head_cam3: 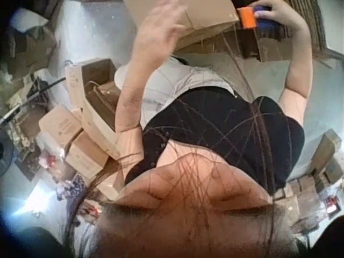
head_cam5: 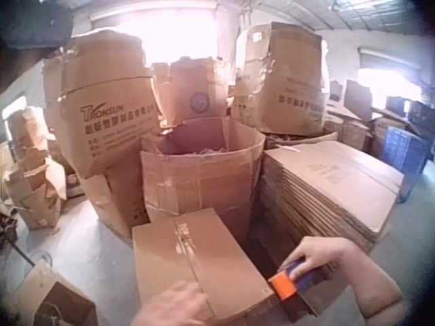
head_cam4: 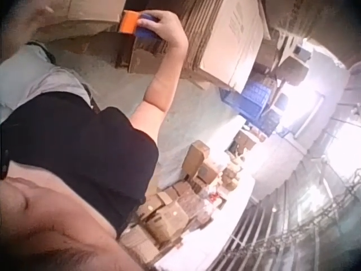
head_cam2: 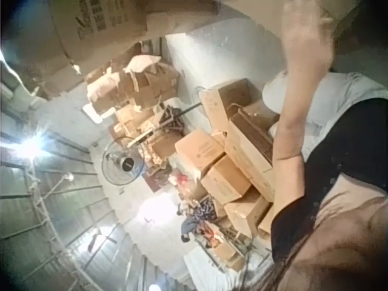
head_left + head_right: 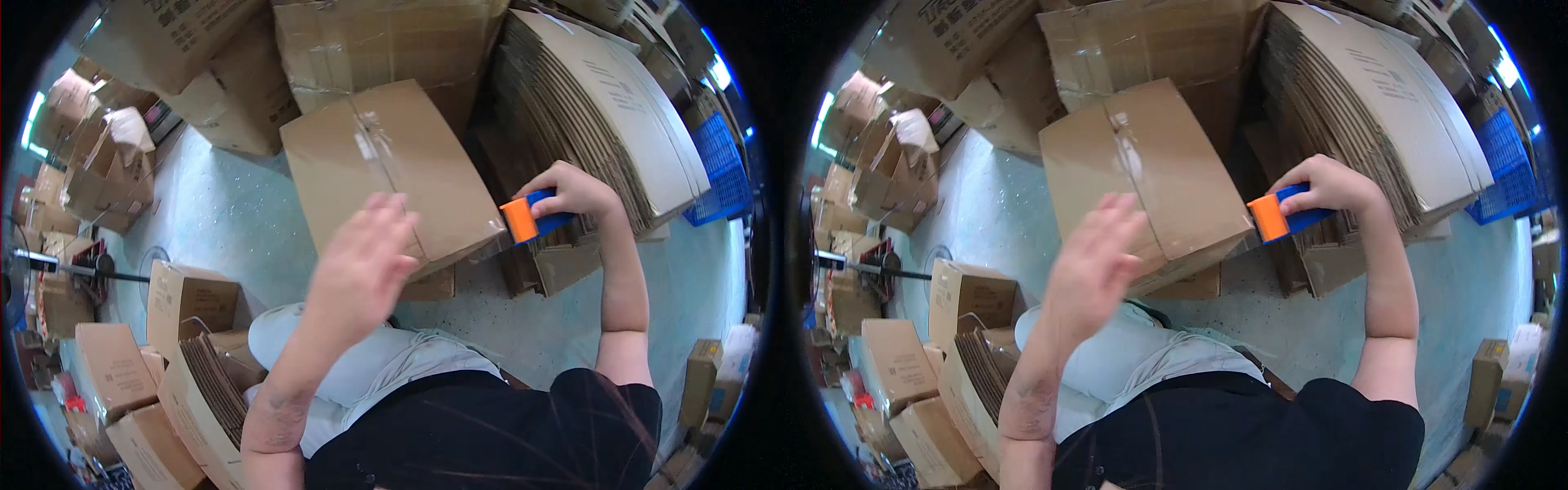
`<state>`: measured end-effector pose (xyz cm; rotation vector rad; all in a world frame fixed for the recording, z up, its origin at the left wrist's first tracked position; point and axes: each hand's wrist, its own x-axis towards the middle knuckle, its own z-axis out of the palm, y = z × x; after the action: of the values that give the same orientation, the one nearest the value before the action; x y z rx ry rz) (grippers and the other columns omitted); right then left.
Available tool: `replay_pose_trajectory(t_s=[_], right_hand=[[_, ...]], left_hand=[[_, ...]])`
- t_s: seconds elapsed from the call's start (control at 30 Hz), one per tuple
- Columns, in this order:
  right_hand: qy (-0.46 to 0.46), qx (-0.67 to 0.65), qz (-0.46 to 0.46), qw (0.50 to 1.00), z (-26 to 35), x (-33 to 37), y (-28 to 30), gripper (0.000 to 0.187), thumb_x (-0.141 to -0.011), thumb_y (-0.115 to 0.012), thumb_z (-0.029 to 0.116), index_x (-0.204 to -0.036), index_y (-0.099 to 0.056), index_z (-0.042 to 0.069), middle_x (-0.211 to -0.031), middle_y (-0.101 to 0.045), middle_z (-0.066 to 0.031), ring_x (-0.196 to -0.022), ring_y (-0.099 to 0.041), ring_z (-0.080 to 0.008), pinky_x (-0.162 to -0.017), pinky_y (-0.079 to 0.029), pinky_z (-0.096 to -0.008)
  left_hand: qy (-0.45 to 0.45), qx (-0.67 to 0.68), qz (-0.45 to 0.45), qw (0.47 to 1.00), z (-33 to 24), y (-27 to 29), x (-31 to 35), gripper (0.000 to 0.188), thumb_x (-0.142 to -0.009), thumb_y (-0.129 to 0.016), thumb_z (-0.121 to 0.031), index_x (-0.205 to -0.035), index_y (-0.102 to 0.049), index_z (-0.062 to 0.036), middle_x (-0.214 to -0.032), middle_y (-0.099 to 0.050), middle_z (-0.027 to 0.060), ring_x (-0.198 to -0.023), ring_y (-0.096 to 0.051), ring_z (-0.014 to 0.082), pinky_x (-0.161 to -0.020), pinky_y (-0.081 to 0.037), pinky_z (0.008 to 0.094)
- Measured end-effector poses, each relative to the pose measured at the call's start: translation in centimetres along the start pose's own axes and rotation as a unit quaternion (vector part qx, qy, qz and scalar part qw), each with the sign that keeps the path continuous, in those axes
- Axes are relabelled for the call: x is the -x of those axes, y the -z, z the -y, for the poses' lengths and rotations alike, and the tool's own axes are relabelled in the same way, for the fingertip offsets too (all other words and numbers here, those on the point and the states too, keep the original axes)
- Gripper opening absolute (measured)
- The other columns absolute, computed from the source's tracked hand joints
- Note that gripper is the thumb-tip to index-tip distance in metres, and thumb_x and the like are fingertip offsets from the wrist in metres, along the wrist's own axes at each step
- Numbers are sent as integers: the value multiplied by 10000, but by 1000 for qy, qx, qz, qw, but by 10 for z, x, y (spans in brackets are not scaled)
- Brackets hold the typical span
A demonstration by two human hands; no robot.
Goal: The person assembles cardboard boxes and seals them with packing tape using a tape dispenser.
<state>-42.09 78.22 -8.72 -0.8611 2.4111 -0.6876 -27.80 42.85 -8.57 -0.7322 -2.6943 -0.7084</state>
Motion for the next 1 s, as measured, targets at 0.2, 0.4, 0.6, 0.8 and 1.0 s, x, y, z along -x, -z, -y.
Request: replay_pose_trajectory(t_s=[0.2, 0.4, 0.6, 0.8, 1.0], right_hand=[[0, -62, -42, 997, -29, 1, -16, 516, -842, -635, 480, -1018, -722, 2, -884, -725, -156, -829, -701, -262, -793, -529, -346], [-26, -81, -115, 990, -48, 6, -35, 330, -847, -668, 354, -858, -710, 27, -718, -661, -117, -662, -598, -177, -677, -489, -327], [18, 9, -209, 978, -48, 9, -35, 437, -826, -686, 445, -713, -657, 24, -590, -554, -147, -542, -529, -265, -565, -442, -362], [1, 113, -213, 971, -41, 10, -29, 559, -819, -642, 588, -670, -660, 50, -599, -592, -156, -593, -610, -313, -588, -470, -385], [-38, 225, -178, 957, -10, 0, -27, 636, -814, -582, 669, -665, -696, 62, -625, -631, -148, -649, -643, -317, -640, -484, -391]], left_hand=[[-144, -74, 139, 977, -3, -57, -46, 476, -987, -491, -315, -1449, -442, -212, -1533, -378, 49, -1435, -305, 282, -1188, -209, 468], [-141, -113, 167, 969, -7, -61, -45, 498, -979, -496, -328, -1466, -415, -264, -1534, -380, 19, -1433, -312, 261, -1193, -196, 464], [-134, -122, 176, 968, -4, -59, -48, 529, -956, -539, -315, -1467, -411, -276, -1530, -387, 1, -1431, -317, 252, -1191, -208, 451], [-141, -148, 163, 965, 6, -45, -32, 520, -930, -586, -325, -1429, -453, -266, -1488, -439, -1, -1391, -383, 248, -1168, -259, 455], [-136, -145, 169, 965, -2, -49, -32, 543, -935, -578, -320, -1454, -421, -282, -1516, -401, -4, -1416, -342, 248, -1179, -235, 453]])
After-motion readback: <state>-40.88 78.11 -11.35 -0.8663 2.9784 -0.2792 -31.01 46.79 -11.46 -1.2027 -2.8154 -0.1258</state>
